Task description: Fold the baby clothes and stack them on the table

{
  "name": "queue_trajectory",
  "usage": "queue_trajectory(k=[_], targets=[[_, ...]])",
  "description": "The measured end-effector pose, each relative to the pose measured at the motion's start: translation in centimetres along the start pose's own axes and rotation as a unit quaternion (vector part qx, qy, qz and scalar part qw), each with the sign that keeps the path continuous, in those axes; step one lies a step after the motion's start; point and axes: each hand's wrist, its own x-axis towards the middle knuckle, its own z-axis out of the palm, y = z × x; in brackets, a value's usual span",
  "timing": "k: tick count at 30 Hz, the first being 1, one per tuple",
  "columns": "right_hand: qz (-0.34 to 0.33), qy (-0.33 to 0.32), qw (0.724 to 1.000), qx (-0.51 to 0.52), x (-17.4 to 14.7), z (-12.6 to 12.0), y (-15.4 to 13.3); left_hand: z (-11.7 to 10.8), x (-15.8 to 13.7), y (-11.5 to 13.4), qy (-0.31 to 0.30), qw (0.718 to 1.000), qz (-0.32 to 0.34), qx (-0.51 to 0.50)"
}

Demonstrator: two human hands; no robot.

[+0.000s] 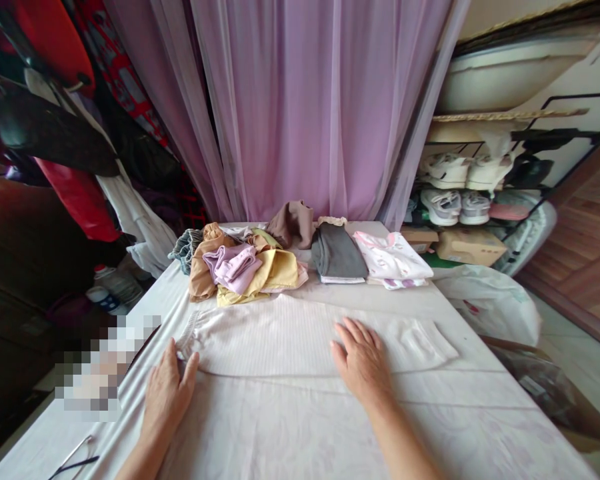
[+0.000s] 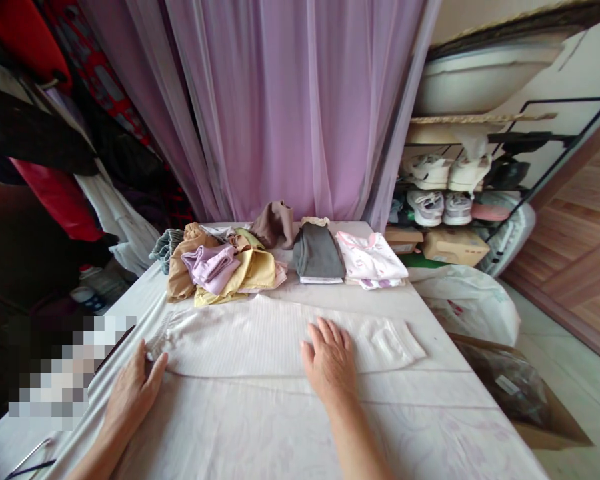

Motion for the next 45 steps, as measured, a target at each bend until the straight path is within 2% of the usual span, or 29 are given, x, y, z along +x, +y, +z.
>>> queue_trajectory(k=[5,11,17,25,31,45], targets=[[-0.005,0.018,1.0,0.006,0.0,0.0,0.0,-0.3,1.4,0.5,-0.005,1.0,-0.024,-0.015],[-0.001,0.002,1.0,0.009,0.3,-0.4,-0.3,-1.2,2.7,2.1,-0.02,0.999,-0.034,-0.019],[0.011,-0.016,1.0,0.01,0.5,-0.5,-0.5,-1.4,2.7,2.1,0.005,0.996,-0.025,-0.086],[0.011,-0.023,1.0,-0.001,0.8,-0.4,-1.0,-2.3,2.3,3.1,0.012,0.971,-0.088,-0.221],[0.014,-0.023,1.0,0.004,0.8,-0.2,-1.0,-1.5,2.6,2.4,0.035,0.972,-0.051,-0.226],[0.012,-0.006,1.0,0.02,0.9,-0.1,-0.9,-2.0,2.8,2.7,0.01,0.981,0.008,-0.194]])
